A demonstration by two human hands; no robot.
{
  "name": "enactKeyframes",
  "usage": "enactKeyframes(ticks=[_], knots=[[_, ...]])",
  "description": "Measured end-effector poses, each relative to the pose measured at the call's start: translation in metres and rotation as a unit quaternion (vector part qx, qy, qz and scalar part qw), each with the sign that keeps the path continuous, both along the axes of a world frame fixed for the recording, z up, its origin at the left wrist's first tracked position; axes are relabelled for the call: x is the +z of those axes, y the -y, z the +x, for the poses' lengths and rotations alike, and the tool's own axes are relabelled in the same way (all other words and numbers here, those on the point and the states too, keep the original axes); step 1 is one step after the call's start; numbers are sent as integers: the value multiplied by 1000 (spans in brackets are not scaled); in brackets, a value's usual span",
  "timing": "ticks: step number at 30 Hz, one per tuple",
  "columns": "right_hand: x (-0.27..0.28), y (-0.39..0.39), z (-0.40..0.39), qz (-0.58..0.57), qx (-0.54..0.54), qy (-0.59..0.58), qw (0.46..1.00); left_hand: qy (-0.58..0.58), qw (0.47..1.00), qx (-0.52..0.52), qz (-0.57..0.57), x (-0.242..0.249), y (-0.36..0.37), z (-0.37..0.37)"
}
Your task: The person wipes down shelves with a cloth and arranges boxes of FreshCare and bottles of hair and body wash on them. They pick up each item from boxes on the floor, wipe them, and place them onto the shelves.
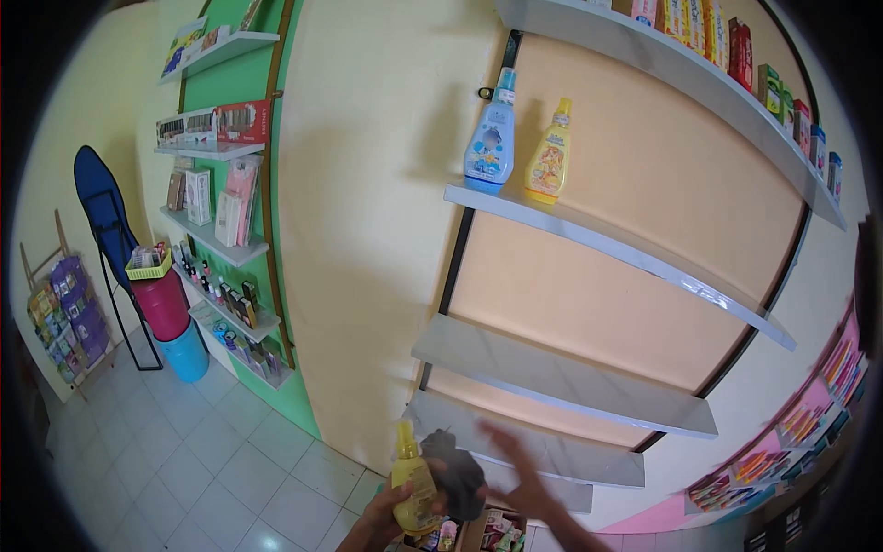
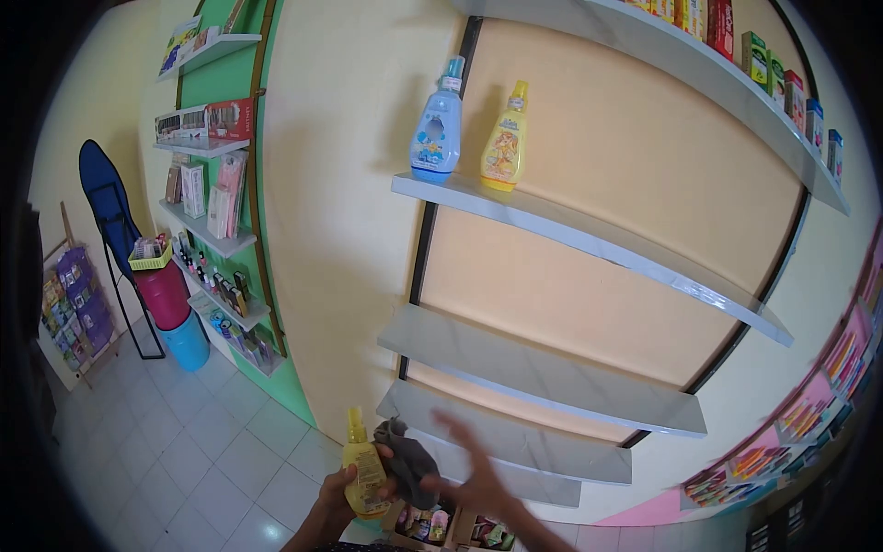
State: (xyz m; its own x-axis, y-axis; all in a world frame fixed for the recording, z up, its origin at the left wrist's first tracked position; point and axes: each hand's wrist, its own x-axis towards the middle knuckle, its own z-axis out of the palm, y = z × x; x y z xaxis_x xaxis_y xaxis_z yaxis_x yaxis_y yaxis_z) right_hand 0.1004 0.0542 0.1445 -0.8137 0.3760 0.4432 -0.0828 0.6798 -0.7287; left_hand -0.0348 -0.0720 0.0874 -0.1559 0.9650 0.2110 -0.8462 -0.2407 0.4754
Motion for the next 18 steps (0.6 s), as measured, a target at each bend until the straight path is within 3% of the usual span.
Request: enactKeyframes(ticks=[1, 2, 4, 6, 8, 9, 10, 12, 13, 14, 16, 17, 18], knots=[[-22, 13, 2, -218, 80, 40, 972, 13, 999, -47, 18, 3, -1, 1], [-55, 15, 10, -317, 101, 107, 937, 13, 999, -48, 12, 7, -4, 0], [-54, 25, 24, -373, 65, 148, 914, -158, 985, -53, -36, 16, -15, -1], [-44, 13, 41, -301, -102, 182, 931, -199, 977, -52, -64, 23, -23, 1], [-40, 13, 57, -333, -212, -53, 917, -172, 982, -40, -72, 25, -34, 8], [-36, 17, 60, -361, -233, -179, 885, -211, 976, 33, -51, 29, -42, 17], [-33, 20, 62, -382, -249, -302, 837, -209, 976, 33, -56, 31, -47, 24], [-33, 20, 68, -371, -251, -253, 858, -258, 951, 148, -78, 32, -53, 35], [-27, 28, 57, -324, -261, -191, 889, -229, 963, 83, -118, 32, -51, 40], [-22, 35, 46, -275, -268, -129, 914, -229, 962, 84, -120, 30, -53, 50], [-23, 38, 23, -32, -255, -131, 957, -319, 920, 187, -131, 21, -57, 72], [-11, 34, 19, 131, -217, -137, 958, -373, 881, 282, -74, -1, -60, 76], [-12, 33, 20, 132, -213, -140, 958, -374, 879, 287, -73, -19, -65, 69]])
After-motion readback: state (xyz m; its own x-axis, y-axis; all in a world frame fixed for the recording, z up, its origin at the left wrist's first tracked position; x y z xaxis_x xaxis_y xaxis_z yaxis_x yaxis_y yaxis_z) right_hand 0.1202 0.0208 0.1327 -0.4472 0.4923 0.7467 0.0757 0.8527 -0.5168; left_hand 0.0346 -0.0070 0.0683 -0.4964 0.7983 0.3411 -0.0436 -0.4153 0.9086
